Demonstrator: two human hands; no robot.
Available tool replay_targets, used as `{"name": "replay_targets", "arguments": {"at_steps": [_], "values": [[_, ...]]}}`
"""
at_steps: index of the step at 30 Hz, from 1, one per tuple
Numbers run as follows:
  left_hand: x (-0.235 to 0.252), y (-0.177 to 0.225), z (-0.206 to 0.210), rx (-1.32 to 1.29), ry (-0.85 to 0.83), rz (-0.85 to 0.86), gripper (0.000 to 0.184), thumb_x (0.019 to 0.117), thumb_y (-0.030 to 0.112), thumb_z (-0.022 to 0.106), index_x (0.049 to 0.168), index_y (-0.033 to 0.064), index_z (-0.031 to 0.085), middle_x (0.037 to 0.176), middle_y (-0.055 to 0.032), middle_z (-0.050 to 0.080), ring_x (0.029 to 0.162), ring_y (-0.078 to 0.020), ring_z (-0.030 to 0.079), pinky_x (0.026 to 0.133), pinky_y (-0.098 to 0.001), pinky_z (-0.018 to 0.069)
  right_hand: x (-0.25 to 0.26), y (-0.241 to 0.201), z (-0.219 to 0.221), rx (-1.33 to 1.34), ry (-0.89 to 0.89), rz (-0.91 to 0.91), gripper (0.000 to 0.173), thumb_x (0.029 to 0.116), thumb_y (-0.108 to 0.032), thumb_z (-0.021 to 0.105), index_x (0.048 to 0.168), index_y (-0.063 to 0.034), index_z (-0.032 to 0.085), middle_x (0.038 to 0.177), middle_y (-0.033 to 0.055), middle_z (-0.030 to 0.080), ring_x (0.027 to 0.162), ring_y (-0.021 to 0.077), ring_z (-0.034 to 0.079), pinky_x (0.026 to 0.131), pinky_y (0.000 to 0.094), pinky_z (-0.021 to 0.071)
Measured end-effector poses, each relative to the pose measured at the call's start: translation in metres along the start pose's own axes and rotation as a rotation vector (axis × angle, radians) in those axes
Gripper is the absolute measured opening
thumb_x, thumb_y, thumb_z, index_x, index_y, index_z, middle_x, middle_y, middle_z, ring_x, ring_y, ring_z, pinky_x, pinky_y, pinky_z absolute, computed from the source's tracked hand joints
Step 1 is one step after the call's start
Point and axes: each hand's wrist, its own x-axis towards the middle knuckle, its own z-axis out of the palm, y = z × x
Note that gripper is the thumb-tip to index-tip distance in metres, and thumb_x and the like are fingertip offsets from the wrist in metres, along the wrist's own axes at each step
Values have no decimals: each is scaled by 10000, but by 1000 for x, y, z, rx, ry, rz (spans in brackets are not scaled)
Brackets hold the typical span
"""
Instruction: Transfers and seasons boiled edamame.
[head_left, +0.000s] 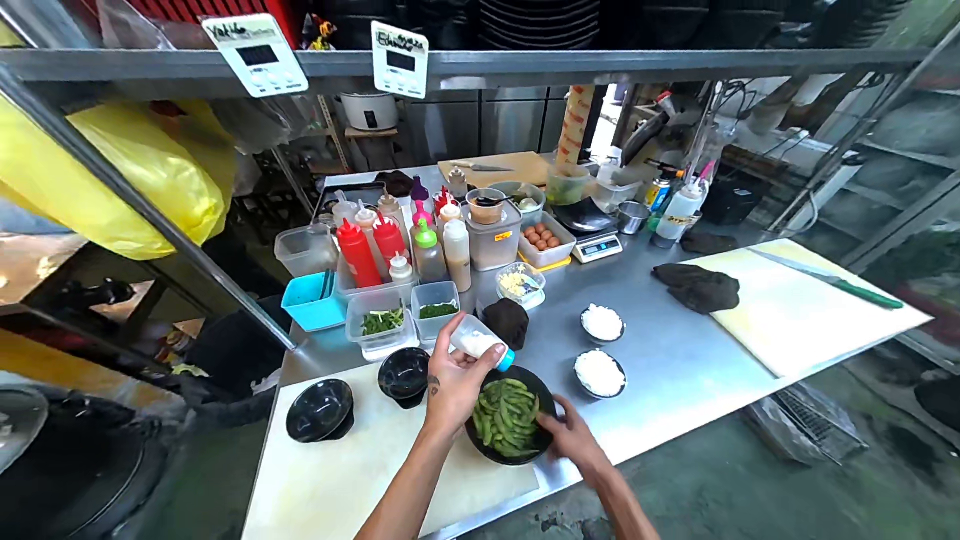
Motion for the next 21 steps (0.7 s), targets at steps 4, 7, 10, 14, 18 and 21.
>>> {"name": "replay_targets", "arguments": {"at_steps": [4,7,10,14,18,21], "values": [[10,-23,3,155,-56,59,822,838,156,860,1532,250,430,1134,-85,729,873,-216,738,784,-381,631,-44,21,49,348,57,150,675,1079,-154,472,1614,-155,60,1092,294,640,662,354,733,588,465,654],[17,-31,2,258,-100,144,826,831,170,869,1530,251,438,1161,-73,721,873,-204,737,776,-375,637,-38,14,70,577,193,160,588,1092,-87,396,1597,-163,105,1021,322,659,636,380,733,551,467,650],[17,-34,-6,331,-102,155,819,825,168,875,1524,237,455,1173,-72,722,902,-203,741,803,-393,639,-32,13,72,639,240,185,558,1071,-65,430,1565,-150,185,974,320,671,627,385,730,527,466,642],[17,-33,-11,284,-66,158,833,814,142,878,1524,213,449,1191,-75,714,929,-209,738,820,-384,636,-27,10,64,616,245,212,537,1041,-42,438,1520,-116,208,950,322,672,618,393,727,513,466,636],[16,-22,-5,222,-86,152,834,822,153,873,1529,239,440,1178,-67,725,898,-214,744,797,-381,641,-20,7,57,585,216,217,503,1054,-51,404,1507,-106,192,993,329,658,636,406,726,521,484,636],[4,-18,-7,273,-72,111,817,816,158,880,1516,243,468,1154,-54,732,883,-200,742,792,-378,640,-21,6,55,568,166,192,508,1060,-38,374,1529,-124,199,1020,318,654,650,400,724,522,483,631]]}}
